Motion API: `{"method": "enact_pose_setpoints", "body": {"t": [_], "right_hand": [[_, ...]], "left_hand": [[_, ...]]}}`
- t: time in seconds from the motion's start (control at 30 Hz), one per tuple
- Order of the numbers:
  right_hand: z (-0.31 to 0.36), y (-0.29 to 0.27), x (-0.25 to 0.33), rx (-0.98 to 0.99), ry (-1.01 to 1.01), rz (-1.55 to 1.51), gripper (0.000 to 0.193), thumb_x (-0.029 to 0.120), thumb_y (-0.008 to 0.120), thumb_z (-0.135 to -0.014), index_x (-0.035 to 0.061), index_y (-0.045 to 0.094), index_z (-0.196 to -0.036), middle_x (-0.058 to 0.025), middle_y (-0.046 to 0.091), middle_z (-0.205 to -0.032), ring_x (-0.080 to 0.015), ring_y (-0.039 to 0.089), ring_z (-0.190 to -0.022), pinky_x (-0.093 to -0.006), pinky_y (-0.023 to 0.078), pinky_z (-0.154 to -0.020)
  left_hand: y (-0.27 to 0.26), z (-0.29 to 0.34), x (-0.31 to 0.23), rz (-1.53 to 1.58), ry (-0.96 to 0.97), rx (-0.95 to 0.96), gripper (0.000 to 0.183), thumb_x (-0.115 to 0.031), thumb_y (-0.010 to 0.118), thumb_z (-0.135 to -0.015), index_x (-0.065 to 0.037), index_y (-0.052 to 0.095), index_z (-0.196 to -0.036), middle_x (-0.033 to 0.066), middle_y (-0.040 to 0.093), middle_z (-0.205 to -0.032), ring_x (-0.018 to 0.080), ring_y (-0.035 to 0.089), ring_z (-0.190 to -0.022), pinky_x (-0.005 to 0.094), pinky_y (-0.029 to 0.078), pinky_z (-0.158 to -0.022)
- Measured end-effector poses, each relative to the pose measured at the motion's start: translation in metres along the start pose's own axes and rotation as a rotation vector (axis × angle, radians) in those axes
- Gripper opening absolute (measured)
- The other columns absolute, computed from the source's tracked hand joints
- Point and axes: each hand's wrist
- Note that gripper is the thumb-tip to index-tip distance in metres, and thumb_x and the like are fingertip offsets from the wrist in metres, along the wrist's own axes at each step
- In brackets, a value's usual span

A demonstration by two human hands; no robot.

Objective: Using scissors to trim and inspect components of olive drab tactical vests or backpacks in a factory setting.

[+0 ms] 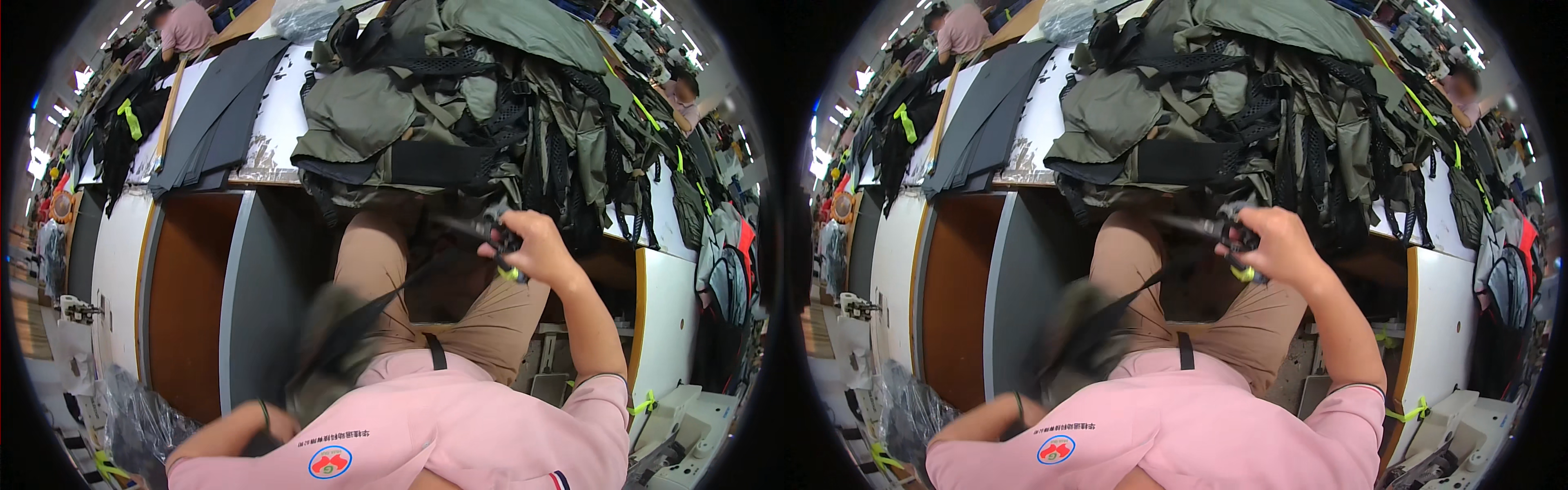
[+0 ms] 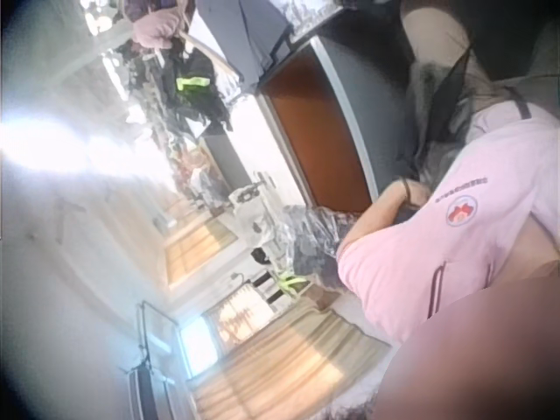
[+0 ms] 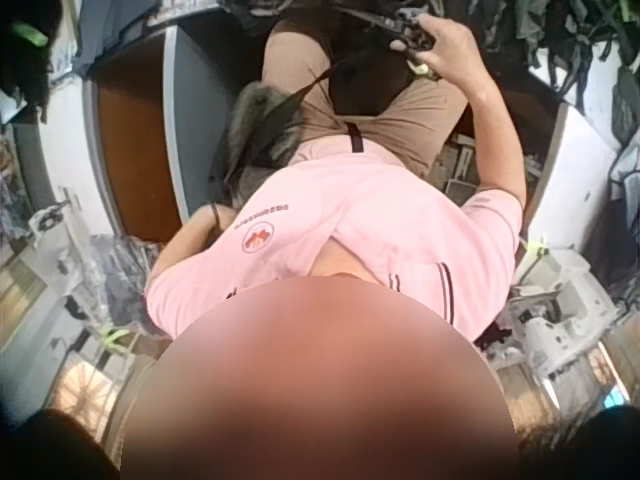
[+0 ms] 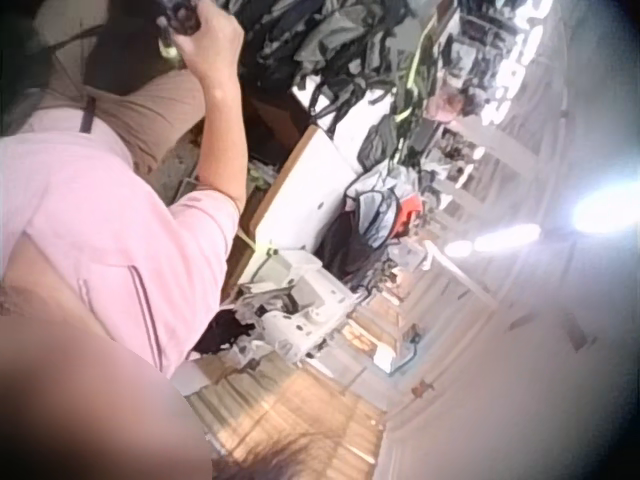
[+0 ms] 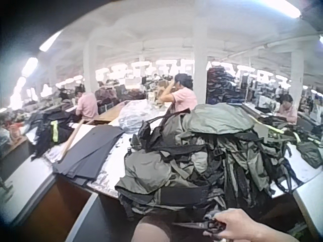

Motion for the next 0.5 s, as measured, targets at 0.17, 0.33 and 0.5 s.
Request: {"method": "enact_pose_setpoints", "body": {"t": [0.17, 0.33, 0.5], "right_hand": [[-0.04, -0.015, -0.02, -0.104, 0.149, -0.082, 0.038, 0.023, 0.085, -0.073, -0.0007, 0.057, -0.083, -0.0133, 0.06, -0.07, -0.0261, 0.055, -0.06, -0.0328, 0.046, -0.06], [-0.077, -0.01, -0.021, -0.123, 0.216, -0.246, 0.04, 0.026, 0.084, -0.075, -0.0015, 0.056, -0.082, -0.0058, 0.051, -0.066, -0.0135, 0.044, -0.061, -0.0277, 0.04, -0.058], [-0.077, 0.017, -0.015, -0.116, 0.182, -0.402, 0.035, 0.024, 0.083, -0.076, -0.0003, 0.059, -0.084, -0.0016, 0.052, -0.068, -0.0092, 0.045, -0.064, -0.0265, 0.041, -0.06]], "left_hand": [[-0.018, -0.007, -0.008, 0.023, -0.053, -0.06, 0.039, -0.024, 0.067, -0.089, -0.005, 0.065, -0.123, 0.0106, 0.067, -0.123, 0.0212, 0.061, -0.11, 0.0359, 0.045, -0.098], [-0.017, -0.018, -0.013, 0.107, -0.106, -0.142, 0.038, -0.025, 0.066, -0.089, -0.005, 0.067, -0.121, 0.0113, 0.067, -0.122, 0.0221, 0.062, -0.108, 0.0358, 0.047, -0.097], [-0.009, -0.027, -0.013, 0.221, -0.162, -0.251, 0.037, -0.025, 0.065, -0.089, -0.005, 0.068, -0.119, 0.0119, 0.068, -0.121, 0.023, 0.064, -0.107, 0.0357, 0.048, -0.095]]}}
Point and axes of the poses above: each hand's wrist, its own z-axis away from the middle knuckle, its own y-axis out of the palm, x = y × z
